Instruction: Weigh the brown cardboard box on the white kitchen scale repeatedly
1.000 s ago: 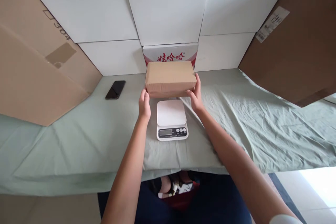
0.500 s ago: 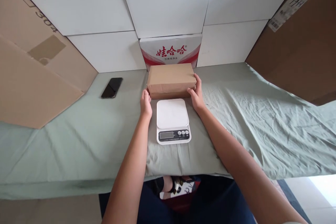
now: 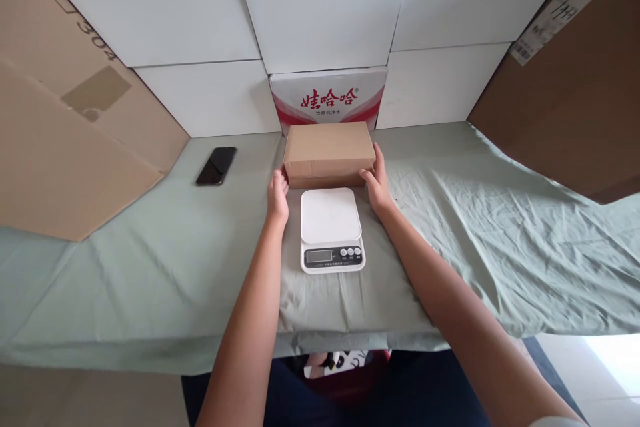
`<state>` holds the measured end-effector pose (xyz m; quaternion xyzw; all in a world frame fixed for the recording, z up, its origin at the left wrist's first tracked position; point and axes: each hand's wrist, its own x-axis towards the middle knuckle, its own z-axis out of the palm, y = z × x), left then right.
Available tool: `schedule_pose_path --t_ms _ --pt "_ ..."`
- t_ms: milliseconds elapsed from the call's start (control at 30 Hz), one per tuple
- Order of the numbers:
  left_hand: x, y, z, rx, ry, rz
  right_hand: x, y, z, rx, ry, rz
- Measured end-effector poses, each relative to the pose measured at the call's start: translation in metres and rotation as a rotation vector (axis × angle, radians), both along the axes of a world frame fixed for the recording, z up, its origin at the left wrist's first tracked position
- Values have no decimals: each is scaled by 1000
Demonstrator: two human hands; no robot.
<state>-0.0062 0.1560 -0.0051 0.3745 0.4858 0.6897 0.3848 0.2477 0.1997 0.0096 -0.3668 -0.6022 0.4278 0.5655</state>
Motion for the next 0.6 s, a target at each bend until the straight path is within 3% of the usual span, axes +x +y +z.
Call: schedule_pose_path --t_ms 167,367,500,600 --pt "2 -2 -1 26 12 -47 1 -1 0 38 -33 17" --pt "1 -11 8 132 36 -36 3 0 -4 205 -58 32" --pt "4 -24 20 169 103 -25 7 -12 9 262 -97 -23" --pt "5 -47 29 182 121 20 15 -36 20 295 -165 -71"
